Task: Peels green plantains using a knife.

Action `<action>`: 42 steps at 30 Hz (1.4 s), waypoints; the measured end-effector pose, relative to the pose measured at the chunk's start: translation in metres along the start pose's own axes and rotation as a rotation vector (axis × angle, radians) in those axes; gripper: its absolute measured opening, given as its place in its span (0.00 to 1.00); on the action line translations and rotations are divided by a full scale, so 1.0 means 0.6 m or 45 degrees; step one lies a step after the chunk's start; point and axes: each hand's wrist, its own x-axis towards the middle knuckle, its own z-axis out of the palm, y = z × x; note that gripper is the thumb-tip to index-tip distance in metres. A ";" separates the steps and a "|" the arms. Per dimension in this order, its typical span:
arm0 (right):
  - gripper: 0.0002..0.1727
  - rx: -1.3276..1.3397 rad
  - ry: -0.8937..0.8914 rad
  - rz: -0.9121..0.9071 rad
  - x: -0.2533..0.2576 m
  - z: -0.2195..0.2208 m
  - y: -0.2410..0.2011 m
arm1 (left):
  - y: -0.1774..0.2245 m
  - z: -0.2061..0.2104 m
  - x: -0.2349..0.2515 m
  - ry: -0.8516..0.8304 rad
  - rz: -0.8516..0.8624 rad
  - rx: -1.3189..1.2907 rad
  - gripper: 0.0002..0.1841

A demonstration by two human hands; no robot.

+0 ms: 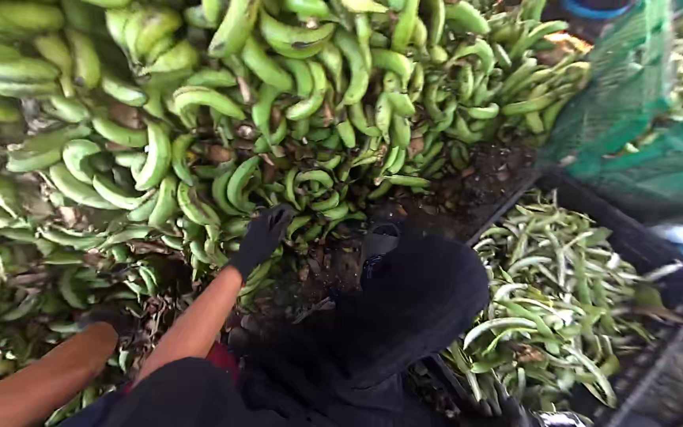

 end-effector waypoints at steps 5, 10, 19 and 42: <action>0.22 -0.074 -0.004 0.039 0.003 0.002 0.004 | -0.132 0.130 -0.109 -0.284 -0.331 -0.177 0.26; 0.20 -0.155 0.006 0.078 -0.013 0.028 0.006 | -0.144 0.237 -0.103 -0.635 -0.164 0.093 0.31; 0.21 -0.040 0.078 0.179 -0.001 0.037 -0.003 | -0.059 0.365 0.108 -0.676 0.368 0.648 0.37; 0.23 0.067 0.152 0.269 0.020 0.015 -0.008 | -0.013 0.435 0.198 -0.099 -0.684 0.497 0.41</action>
